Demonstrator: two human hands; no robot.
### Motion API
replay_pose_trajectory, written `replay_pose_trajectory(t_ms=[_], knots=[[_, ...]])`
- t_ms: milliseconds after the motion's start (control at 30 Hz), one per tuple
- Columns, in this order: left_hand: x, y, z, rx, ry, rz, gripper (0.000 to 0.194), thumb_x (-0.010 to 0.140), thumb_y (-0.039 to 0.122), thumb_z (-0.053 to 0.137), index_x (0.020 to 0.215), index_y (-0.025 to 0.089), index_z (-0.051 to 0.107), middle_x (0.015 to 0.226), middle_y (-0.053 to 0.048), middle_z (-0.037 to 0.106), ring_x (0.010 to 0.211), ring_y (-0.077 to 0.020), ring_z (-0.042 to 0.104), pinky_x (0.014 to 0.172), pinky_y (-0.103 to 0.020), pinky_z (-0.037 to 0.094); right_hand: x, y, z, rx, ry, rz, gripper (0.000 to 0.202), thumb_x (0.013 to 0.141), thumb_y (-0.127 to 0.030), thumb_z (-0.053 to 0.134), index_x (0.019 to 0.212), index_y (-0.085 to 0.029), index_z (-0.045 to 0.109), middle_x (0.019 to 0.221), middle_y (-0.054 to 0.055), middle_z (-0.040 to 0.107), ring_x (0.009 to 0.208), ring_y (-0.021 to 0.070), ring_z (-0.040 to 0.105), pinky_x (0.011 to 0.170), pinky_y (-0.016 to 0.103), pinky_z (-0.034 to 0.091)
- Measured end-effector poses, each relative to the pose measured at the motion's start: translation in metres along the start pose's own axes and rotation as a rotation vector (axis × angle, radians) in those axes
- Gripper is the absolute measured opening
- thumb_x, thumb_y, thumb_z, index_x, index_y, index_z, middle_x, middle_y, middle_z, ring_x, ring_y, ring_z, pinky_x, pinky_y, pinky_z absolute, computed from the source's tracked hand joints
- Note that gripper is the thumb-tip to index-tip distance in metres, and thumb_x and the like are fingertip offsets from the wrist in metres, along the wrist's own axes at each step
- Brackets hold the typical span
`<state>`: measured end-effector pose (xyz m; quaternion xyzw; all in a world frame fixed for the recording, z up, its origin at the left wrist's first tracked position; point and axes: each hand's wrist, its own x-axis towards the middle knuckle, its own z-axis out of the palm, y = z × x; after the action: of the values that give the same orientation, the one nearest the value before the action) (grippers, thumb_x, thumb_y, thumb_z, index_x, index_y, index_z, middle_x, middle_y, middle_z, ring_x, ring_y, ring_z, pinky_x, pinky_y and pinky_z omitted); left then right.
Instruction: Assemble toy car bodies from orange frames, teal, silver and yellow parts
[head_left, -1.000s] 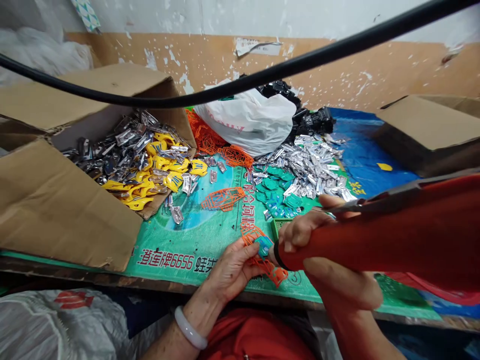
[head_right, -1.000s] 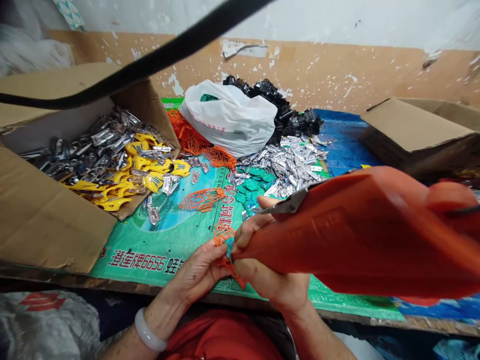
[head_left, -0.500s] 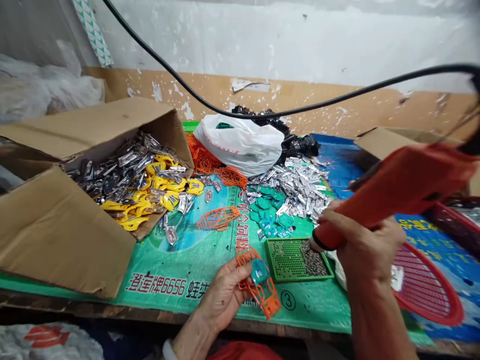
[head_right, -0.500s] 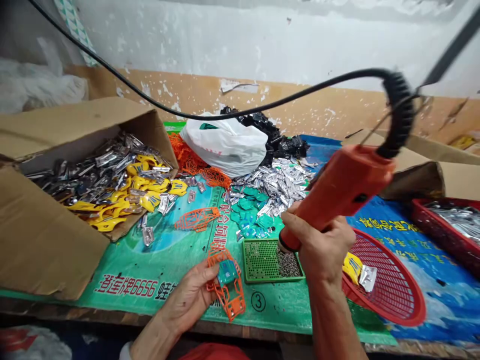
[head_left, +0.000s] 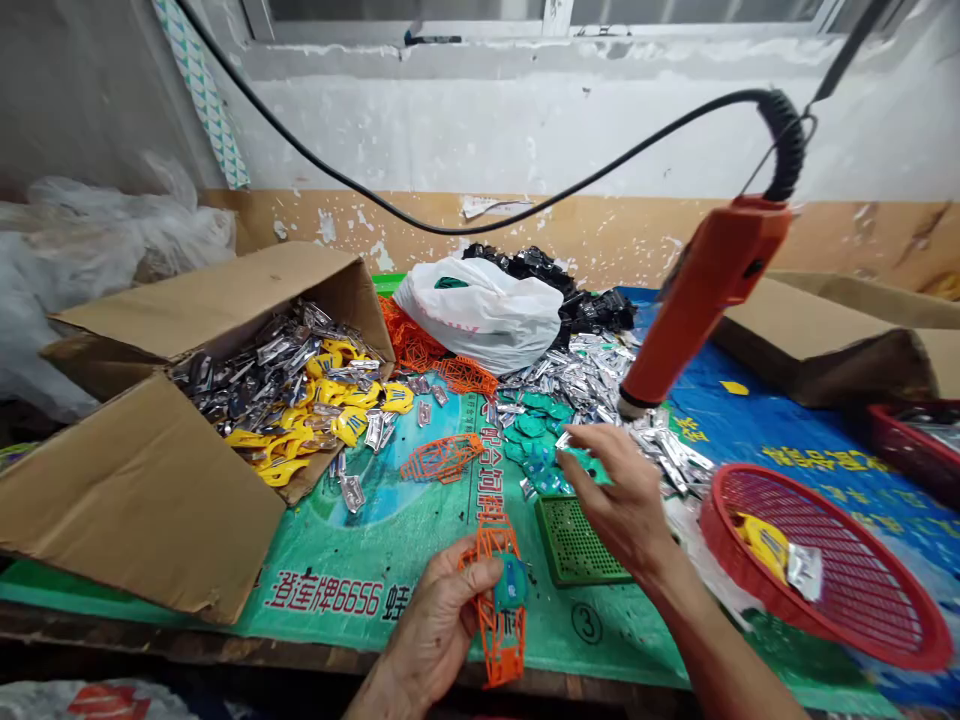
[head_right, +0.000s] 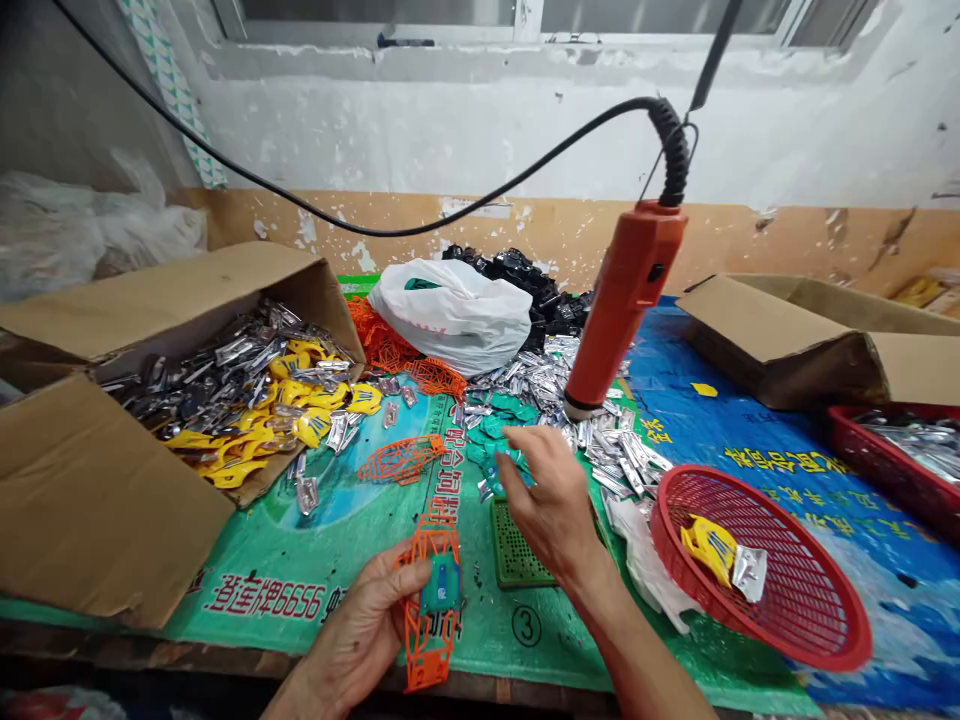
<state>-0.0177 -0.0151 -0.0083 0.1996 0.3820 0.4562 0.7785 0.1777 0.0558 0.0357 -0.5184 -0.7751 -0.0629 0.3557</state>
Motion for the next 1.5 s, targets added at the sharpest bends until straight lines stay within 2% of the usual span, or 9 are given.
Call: replay_pose_trajectory(t_ms=[33, 100, 200, 433, 600, 800, 933, 1267, 1500], knots=[[-0.001, 0.0, 0.0, 0.003, 0.014, 0.01, 0.033, 0.068, 0.023, 0.077, 0.098, 0.014, 0.071, 0.091, -0.009, 0.072, 0.072, -0.0173, 0.063, 0.071, -0.03, 0.052, 0.005, 0.001, 0.007, 0.02, -0.188, 0.006, 0.019, 0.089, -0.02, 0.049, 0.104, -0.019, 0.061, 0.093, 0.006, 0.063, 0.086, 0.018, 0.06, 0.074, 0.031, 0.048], [-0.002, 0.001, -0.002, -0.005, 0.046, 0.026, 0.031, 0.068, 0.023, 0.077, 0.097, 0.014, 0.071, 0.089, -0.008, 0.072, 0.072, -0.0173, 0.064, 0.072, -0.03, 0.052, 0.017, 0.002, 0.021, 0.008, -0.426, 0.003, 0.014, 0.086, -0.019, 0.053, 0.093, -0.019, 0.066, 0.086, 0.005, 0.065, 0.078, 0.0165, 0.061, 0.068, 0.027, 0.046], [-0.002, 0.0, -0.004, -0.053, 0.078, 0.043, 0.032, 0.066, 0.023, 0.079, 0.096, 0.014, 0.07, 0.086, -0.007, 0.073, 0.074, -0.0178, 0.065, 0.073, -0.029, 0.051, 0.035, 0.0, 0.044, -0.041, -0.589, 0.002, 0.012, 0.083, -0.019, 0.059, 0.091, -0.018, 0.068, 0.088, 0.005, 0.065, 0.079, 0.0165, 0.062, 0.07, 0.027, 0.046], [-0.002, 0.004, -0.006, -0.158, 0.182, 0.072, 0.033, 0.062, 0.024, 0.082, 0.091, 0.015, 0.07, 0.084, -0.005, 0.073, 0.074, -0.0173, 0.065, 0.074, -0.029, 0.051, 0.087, -0.005, 0.103, -0.2, -0.717, 0.134, 0.026, 0.091, -0.033, 0.054, 0.11, -0.015, 0.059, 0.114, 0.008, 0.06, 0.101, 0.0193, 0.06, 0.086, 0.04, 0.051], [-0.002, 0.006, -0.009, -0.169, 0.106, 0.058, 0.036, 0.059, 0.03, 0.083, 0.089, 0.014, 0.071, 0.075, -0.005, 0.072, 0.067, -0.0171, 0.064, 0.07, -0.029, 0.049, 0.113, -0.004, 0.128, -0.312, -0.745, 0.206, 0.031, 0.091, -0.033, 0.055, 0.117, -0.016, 0.057, 0.123, 0.01, 0.056, 0.108, 0.022, 0.057, 0.091, 0.044, 0.049], [0.0, 0.01, -0.018, -0.228, 0.099, 0.039, 0.032, 0.061, 0.02, 0.078, 0.092, 0.015, 0.07, 0.071, -0.004, 0.07, 0.063, -0.0158, 0.063, 0.067, -0.028, 0.048, 0.125, 0.001, 0.138, -0.355, -0.854, 0.18, 0.032, 0.09, -0.033, 0.057, 0.116, -0.015, 0.057, 0.12, 0.01, 0.058, 0.106, 0.0217, 0.058, 0.09, 0.043, 0.05], [0.003, 0.012, -0.026, -0.212, 0.026, 0.044, 0.037, 0.059, 0.017, 0.077, 0.095, 0.015, 0.069, 0.077, -0.004, 0.07, 0.069, -0.0178, 0.064, 0.068, -0.028, 0.047, 0.129, 0.002, 0.14, -0.339, -0.914, 0.177, 0.032, 0.09, -0.032, 0.057, 0.117, -0.015, 0.057, 0.121, 0.01, 0.057, 0.107, 0.0216, 0.058, 0.09, 0.043, 0.05], [0.0, 0.015, -0.031, -0.141, 0.005, 0.065, 0.034, 0.061, 0.016, 0.079, 0.093, 0.015, 0.068, 0.083, -0.006, 0.07, 0.072, -0.0162, 0.064, 0.072, -0.028, 0.048, 0.138, 0.02, 0.136, -0.187, -1.166, 0.319, 0.029, 0.09, -0.032, 0.056, 0.113, -0.014, 0.058, 0.109, 0.007, 0.062, 0.091, 0.0172, 0.063, 0.077, 0.036, 0.055], [-0.004, 0.017, -0.028, -0.141, 0.015, 0.057, 0.033, 0.063, 0.015, 0.08, 0.094, 0.014, 0.068, 0.08, -0.004, 0.069, 0.067, -0.013, 0.062, 0.07, -0.026, 0.048, 0.141, 0.021, 0.13, -0.159, -1.165, 0.305, 0.029, 0.09, -0.031, 0.057, 0.112, -0.014, 0.058, 0.109, 0.007, 0.062, 0.092, 0.0174, 0.062, 0.077, 0.036, 0.054]])
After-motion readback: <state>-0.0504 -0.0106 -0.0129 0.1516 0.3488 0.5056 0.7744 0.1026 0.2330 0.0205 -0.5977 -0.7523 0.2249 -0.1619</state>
